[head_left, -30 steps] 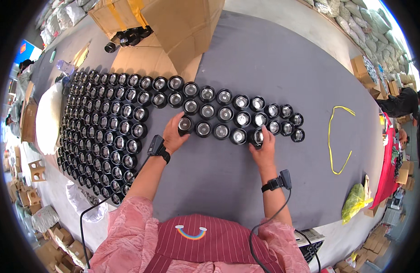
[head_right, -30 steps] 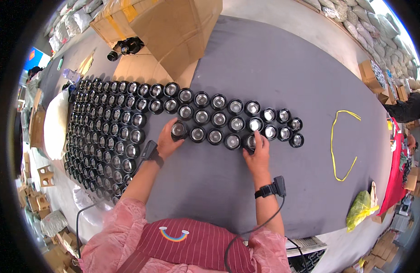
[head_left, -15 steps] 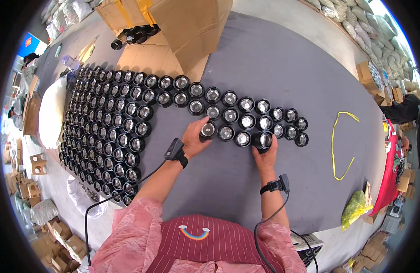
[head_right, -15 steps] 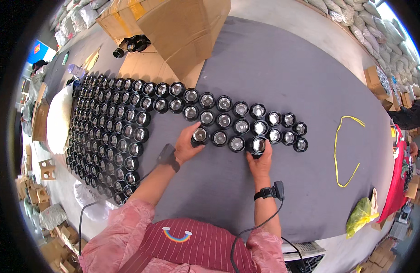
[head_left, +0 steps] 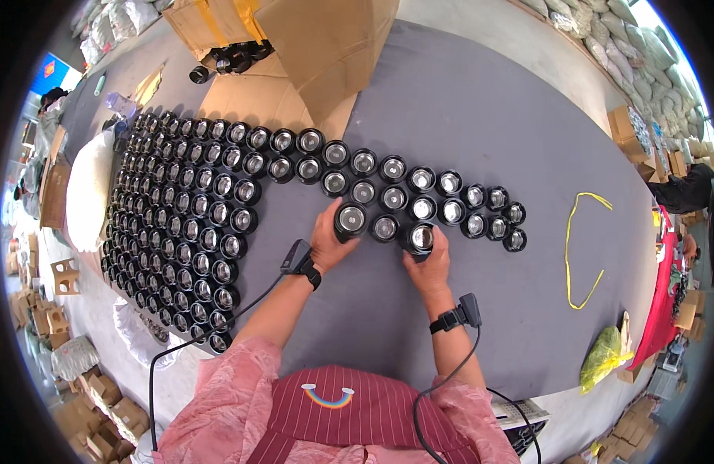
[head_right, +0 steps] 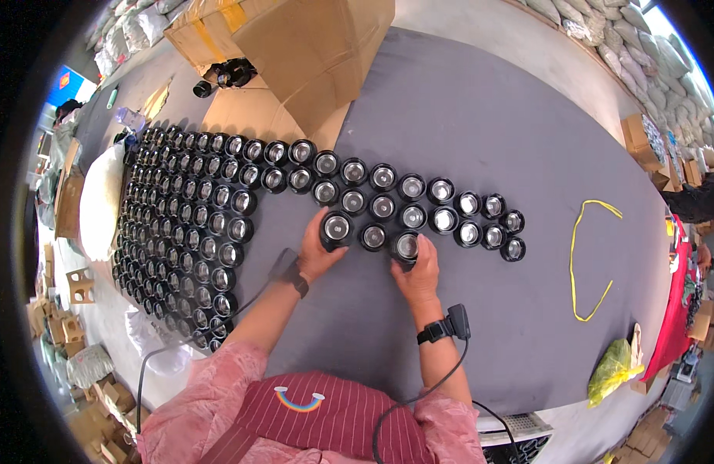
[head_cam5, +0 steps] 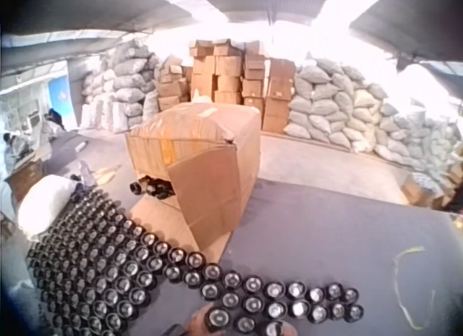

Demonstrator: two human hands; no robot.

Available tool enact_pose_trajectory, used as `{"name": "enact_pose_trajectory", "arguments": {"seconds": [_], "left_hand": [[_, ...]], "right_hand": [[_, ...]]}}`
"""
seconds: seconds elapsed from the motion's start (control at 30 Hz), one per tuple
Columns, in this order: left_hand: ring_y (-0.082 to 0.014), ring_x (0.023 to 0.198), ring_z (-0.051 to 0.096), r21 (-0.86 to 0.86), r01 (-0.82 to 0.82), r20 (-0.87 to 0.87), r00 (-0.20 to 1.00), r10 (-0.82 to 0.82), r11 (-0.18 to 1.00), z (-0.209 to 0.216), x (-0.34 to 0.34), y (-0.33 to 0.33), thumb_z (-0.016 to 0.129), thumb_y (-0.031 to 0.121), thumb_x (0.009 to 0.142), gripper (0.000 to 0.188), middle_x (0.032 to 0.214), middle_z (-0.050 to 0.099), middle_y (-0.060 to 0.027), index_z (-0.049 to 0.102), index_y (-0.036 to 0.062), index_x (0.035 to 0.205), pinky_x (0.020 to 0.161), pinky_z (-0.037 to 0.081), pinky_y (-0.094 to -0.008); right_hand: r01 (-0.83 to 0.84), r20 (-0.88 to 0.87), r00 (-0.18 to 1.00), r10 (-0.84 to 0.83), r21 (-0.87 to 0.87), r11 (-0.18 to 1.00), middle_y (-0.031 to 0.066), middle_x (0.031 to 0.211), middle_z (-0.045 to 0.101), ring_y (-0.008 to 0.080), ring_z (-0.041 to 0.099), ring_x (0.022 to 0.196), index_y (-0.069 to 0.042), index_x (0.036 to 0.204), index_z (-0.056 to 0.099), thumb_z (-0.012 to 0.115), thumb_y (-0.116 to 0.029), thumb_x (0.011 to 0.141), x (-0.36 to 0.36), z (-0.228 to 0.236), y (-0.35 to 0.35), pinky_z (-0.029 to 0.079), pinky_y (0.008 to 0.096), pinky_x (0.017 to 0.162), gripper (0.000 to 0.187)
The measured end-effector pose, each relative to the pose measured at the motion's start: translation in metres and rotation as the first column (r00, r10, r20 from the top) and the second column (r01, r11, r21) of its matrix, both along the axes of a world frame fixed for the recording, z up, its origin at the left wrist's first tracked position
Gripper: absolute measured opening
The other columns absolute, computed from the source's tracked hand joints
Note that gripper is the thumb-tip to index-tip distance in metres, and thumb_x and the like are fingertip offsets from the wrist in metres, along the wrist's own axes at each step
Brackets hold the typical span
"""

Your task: Sorting, checking, and cleaning cylindrical lens components in a manufacturing setting.

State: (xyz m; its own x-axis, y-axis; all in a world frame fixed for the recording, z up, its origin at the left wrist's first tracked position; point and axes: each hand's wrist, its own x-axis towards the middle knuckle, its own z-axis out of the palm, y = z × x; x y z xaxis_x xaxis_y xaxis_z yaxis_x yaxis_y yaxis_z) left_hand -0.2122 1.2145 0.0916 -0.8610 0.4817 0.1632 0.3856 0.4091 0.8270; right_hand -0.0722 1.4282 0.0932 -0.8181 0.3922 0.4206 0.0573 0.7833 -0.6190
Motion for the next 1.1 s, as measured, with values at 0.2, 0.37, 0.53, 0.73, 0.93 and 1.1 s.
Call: {"name": "enact_pose_trajectory", "arguments": {"seconds": [0.2,0.37,0.53,0.73,0.93,1.1], "left_hand": [[-0.0227,0.130,0.045,0.231,0.038,0.049,0.998,-0.050,0.972,0.025,0.009,0.020,0.083,0.003,0.066,0.095,0.131,0.053,-0.0156,0.030,0.0007,0.144,0.109,0.038,-0.0366],[-0.0368,0.115,0.054,0.111,0.087,-0.070,0.994,-0.079,0.990,0.006,0.021,0.050,0.085,0.006,0.059,0.094,0.125,0.056,-0.0176,0.038,0.0026,0.141,0.099,0.044,-0.0412],[-0.0364,0.114,0.054,0.091,0.081,-0.024,0.997,-0.079,0.993,0.001,0.025,0.056,0.086,0.006,0.058,0.095,0.124,0.056,-0.0172,0.039,0.0043,0.140,0.099,0.044,-0.0422],[-0.0371,0.115,0.053,0.082,0.052,-0.010,0.999,-0.052,0.995,-0.009,0.027,0.052,0.089,0.009,0.056,0.099,0.125,0.055,-0.0167,0.038,0.0058,0.141,0.099,0.044,-0.0432],[-0.0381,0.114,0.054,0.091,0.016,-0.047,0.999,-0.012,0.996,-0.016,0.029,0.053,0.088,0.010,0.057,0.095,0.124,0.057,-0.0173,0.041,0.0050,0.139,0.097,0.044,-0.0442],[-0.0361,0.114,0.054,0.158,0.027,-0.105,0.994,-0.011,0.987,-0.027,0.030,0.059,0.085,0.013,0.061,0.086,0.124,0.058,-0.0153,0.043,0.0064,0.137,0.094,0.043,-0.0452]], "right_hand": [[-0.002,0.022,1.000,0.003,-0.038,0.999,0.0227,0.129,0.051,0.0435,0.053,0.116,-0.007,0.142,0.026,0.084,-0.011,0.064,0.005,-0.001,-0.003,0.049,0.0474,0.094,0.097],[0.153,0.142,0.984,-0.105,-0.381,0.912,0.0231,0.129,0.052,0.0423,0.055,0.116,-0.002,0.145,0.023,0.086,-0.016,0.065,0.002,-0.002,-0.016,0.048,0.0454,0.095,0.103],[0.171,0.134,0.981,-0.141,-0.246,0.954,0.0211,0.122,0.056,0.0400,0.057,0.113,-0.001,0.137,0.035,0.086,-0.017,0.065,0.003,-0.006,-0.007,0.048,0.0438,0.095,0.089],[0.246,0.141,0.968,-0.209,-0.335,0.910,0.0175,0.118,0.058,0.0327,0.060,0.109,0.001,0.129,0.040,0.086,-0.015,0.066,0.011,0.027,-0.012,0.048,0.0389,0.094,0.080],[0.111,-0.052,0.990,-0.135,-0.325,0.939,0.0170,0.118,0.060,0.0259,0.062,0.108,0.003,0.130,0.038,0.087,-0.013,0.066,-0.007,0.094,-0.023,0.050,0.0364,0.092,0.083],[-0.045,-0.039,0.999,0.034,-0.337,0.940,0.0161,0.118,0.059,0.0256,0.061,0.108,0.003,0.128,0.041,0.087,-0.011,0.066,-0.040,0.097,-0.038,0.049,0.0359,0.092,0.079]]}}
